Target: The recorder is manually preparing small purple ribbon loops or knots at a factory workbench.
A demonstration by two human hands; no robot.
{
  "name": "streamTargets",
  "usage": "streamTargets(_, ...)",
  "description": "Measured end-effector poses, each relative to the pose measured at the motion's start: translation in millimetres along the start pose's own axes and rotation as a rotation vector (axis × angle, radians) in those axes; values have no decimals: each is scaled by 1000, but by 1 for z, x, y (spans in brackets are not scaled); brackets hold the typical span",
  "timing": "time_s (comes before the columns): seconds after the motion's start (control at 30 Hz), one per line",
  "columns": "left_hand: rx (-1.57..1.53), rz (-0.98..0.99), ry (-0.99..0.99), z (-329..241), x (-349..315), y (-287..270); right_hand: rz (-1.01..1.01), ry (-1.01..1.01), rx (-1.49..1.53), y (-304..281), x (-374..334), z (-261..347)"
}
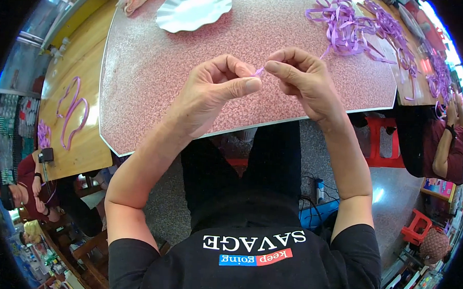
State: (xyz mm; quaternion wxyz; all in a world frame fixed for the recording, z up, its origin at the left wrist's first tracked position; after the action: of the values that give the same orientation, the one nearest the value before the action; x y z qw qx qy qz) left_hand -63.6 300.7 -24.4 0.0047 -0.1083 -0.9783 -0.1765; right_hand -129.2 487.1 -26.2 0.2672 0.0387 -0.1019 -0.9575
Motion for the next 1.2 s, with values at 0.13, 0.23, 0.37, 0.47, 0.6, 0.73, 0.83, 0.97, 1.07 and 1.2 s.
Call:
streamTargets(0.13, 39, -90, 147, 1, 5, 3, -24, 72, 67, 15, -2, -9)
streamTargets(0.23, 520, -202, 221, -6, 8, -3, -91, -204, -90, 18, -6, -11)
streamTargets(0.37, 1268, -57, 775, -22, 7, 7, -53, -173, -174, 15, -7, -5)
streamTargets(0.47, 1416, 19, 841, -26, 7, 11, -29, -91, -172, 12, -8, -6)
streamTargets(0.6, 1297, -68, 803, -19, 5, 7, -27, -42, -84, 21, -11, 1)
streamTargets(0.73, 1107, -132, 717, -16, 2, 8, -69, -87, -4, 26, -13, -3)
streamTargets(0.83, 542, -85, 210, -7, 1, 3, -93, -176, -65, 31, -16, -2)
streamTargets(0.97, 92, -52, -12, -2, 5, -1, -64, -634, -470, 26, -11, -2)
streamTargets(1.07, 0, -72, -67, 0, 6, -3, -54, -974, -732, 31, -13, 5)
streamTargets(1.2, 126, -161, 20, 1, 3, -1, -81, -1092, -868, 28, -10, -1)
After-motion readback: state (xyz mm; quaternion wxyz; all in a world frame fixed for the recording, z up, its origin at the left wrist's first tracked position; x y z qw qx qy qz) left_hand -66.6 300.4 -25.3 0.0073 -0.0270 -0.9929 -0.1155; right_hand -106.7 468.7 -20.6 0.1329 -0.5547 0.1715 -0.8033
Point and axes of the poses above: each hand's wrist, its own x-axis towards the middle knuckle, its own y-axis out of the palm, z = x × y, the point moved 2 cm from there along x, towards the middle knuckle, and after that the axes turned 4 degrees about x, right-handed, at the moved point
